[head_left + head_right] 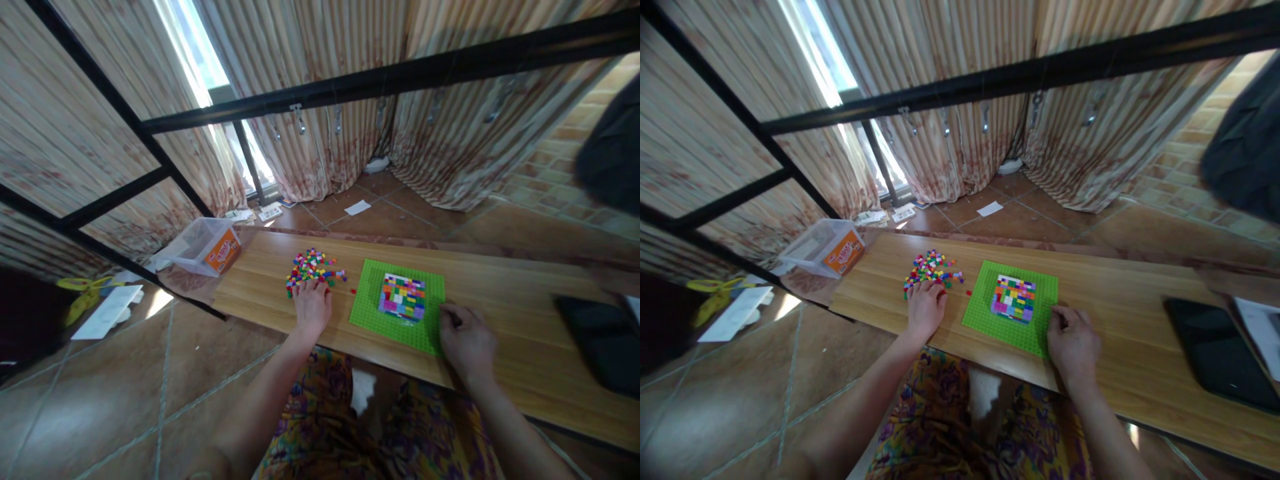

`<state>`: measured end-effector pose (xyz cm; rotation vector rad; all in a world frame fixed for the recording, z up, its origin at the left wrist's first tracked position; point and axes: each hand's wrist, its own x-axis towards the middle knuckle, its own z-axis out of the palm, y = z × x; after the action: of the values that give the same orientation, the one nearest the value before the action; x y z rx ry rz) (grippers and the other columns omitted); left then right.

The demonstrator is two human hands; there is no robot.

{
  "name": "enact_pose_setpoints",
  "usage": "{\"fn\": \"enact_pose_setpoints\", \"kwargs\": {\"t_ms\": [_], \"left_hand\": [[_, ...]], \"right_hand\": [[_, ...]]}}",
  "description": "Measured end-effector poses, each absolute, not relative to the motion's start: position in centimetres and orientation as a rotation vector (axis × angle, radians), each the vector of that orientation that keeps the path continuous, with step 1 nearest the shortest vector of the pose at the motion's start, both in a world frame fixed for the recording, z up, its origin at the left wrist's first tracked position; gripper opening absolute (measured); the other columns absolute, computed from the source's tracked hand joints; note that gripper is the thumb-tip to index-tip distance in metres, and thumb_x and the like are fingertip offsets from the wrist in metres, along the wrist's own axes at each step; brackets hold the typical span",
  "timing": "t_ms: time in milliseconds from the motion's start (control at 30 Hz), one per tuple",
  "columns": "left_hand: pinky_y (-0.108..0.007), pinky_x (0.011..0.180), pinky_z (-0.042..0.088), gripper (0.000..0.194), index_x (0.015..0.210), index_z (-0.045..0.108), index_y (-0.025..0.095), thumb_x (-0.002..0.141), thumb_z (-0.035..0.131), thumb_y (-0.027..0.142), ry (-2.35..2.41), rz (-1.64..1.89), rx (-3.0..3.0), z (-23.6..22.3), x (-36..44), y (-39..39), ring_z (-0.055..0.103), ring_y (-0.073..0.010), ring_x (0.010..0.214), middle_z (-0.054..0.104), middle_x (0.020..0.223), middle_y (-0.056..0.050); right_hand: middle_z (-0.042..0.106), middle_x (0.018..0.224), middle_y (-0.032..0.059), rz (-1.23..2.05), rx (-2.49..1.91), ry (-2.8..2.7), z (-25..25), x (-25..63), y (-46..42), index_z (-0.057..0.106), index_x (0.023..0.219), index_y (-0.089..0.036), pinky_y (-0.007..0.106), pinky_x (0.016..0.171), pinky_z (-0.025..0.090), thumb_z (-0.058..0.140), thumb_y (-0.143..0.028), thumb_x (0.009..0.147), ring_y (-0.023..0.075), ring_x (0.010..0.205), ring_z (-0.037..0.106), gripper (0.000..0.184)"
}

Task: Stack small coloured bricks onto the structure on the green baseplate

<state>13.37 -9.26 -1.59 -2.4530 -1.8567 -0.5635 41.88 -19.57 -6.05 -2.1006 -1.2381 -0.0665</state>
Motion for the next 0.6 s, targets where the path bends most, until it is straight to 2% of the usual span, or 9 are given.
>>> {"fn": "enact_pose_setpoints", "kwargs": {"t_ms": [200, 333, 467, 600], "left_hand": [[-0.045, 0.092, 0.040, 0.010, 0.089, 0.068, 0.019, 0.090, 0.058, 0.021, -1.828, -0.494, -2.493, -1.7, 13.4, -8.5, 0.057, -0.0272, 0.100, 0.066, 0.098, -0.009], [-0.043, 0.089, 0.042, 0.016, 0.091, 0.069, 0.017, 0.092, 0.054, 0.022, -1.791, -0.573, -2.569, -1.2, 14.2, -9.0, 0.058, -0.0266, 0.097, 0.066, 0.096, -0.010], [-0.035, 0.085, 0.045, 0.020, 0.088, 0.070, 0.018, 0.094, 0.051, 0.020, -1.701, -0.902, -2.791, -0.6, 16.7, -9.9, 0.060, -0.0210, 0.091, 0.068, 0.091, -0.007], [-0.027, 0.075, 0.046, 0.018, 0.084, 0.073, 0.019, 0.090, 0.056, 0.020, -1.858, -1.322, -2.962, -0.4, 19.8, -10.2, 0.063, -0.0153, 0.079, 0.071, 0.084, -0.003]], "right_hand": [[0.068, 0.089, 0.0102, -0.046, -2.083, -1.228, -6.0, 41.8, -19.4, 0.073, 0.091, -0.015, 0.031, 0.064, 0.039, 0.046, -0.034, 0.086, 0.0191, 0.071, 0.057, 0.033], [0.068, 0.090, 0.0101, -0.035, -2.088, -1.222, -5.9, 41.7, -19.3, 0.073, 0.091, -0.016, 0.030, 0.065, 0.039, 0.045, -0.033, 0.087, 0.0191, 0.073, 0.057, 0.033], [0.068, 0.090, 0.0101, -0.040, -2.083, -1.222, -5.8, 41.7, -19.3, 0.073, 0.091, -0.016, 0.030, 0.066, 0.040, 0.045, -0.032, 0.086, 0.0199, 0.076, 0.058, 0.032], [0.068, 0.089, 0.0091, -0.040, -2.075, -1.213, -5.9, 41.6, -19.3, 0.072, 0.090, -0.017, 0.030, 0.065, 0.039, 0.046, -0.031, 0.086, 0.0189, 0.074, 0.058, 0.030]]}}
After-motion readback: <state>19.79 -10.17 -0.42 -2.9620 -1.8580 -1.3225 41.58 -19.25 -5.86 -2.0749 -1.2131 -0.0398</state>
